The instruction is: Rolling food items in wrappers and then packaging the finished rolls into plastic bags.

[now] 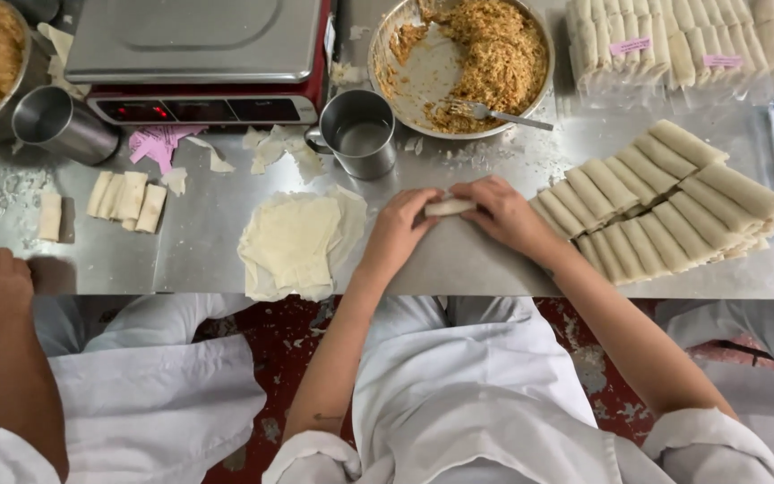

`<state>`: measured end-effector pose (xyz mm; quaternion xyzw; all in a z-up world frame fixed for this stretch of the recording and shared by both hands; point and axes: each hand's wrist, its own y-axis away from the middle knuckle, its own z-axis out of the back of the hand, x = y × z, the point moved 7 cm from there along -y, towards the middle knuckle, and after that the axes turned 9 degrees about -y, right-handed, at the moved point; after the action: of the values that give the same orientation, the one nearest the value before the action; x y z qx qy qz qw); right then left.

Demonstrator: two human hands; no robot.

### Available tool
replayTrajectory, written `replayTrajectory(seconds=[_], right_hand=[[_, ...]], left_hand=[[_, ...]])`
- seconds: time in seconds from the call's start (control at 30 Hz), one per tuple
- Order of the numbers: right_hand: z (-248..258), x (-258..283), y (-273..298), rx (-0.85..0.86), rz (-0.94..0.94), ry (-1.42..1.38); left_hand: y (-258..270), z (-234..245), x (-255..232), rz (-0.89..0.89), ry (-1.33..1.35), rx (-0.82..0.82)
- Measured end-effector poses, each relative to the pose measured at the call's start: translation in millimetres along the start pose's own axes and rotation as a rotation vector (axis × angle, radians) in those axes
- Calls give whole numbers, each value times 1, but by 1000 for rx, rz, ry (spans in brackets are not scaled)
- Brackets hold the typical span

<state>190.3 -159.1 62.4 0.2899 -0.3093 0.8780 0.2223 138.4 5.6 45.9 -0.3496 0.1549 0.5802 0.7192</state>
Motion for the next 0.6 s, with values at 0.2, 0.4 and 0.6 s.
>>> replayTrajectory(seconds=[0.2,0.4,0.6], right_hand=[[2,-26,-19,-62,5,57],[2,16,-23,-8,129,263],[-17,-6,-6,5,116,264]], left_hand=[[-19,1,11,77,-5,-122],[-14,-4,-14,-8,-150,-163],[-6,-45,3,-22,-361,-144]])
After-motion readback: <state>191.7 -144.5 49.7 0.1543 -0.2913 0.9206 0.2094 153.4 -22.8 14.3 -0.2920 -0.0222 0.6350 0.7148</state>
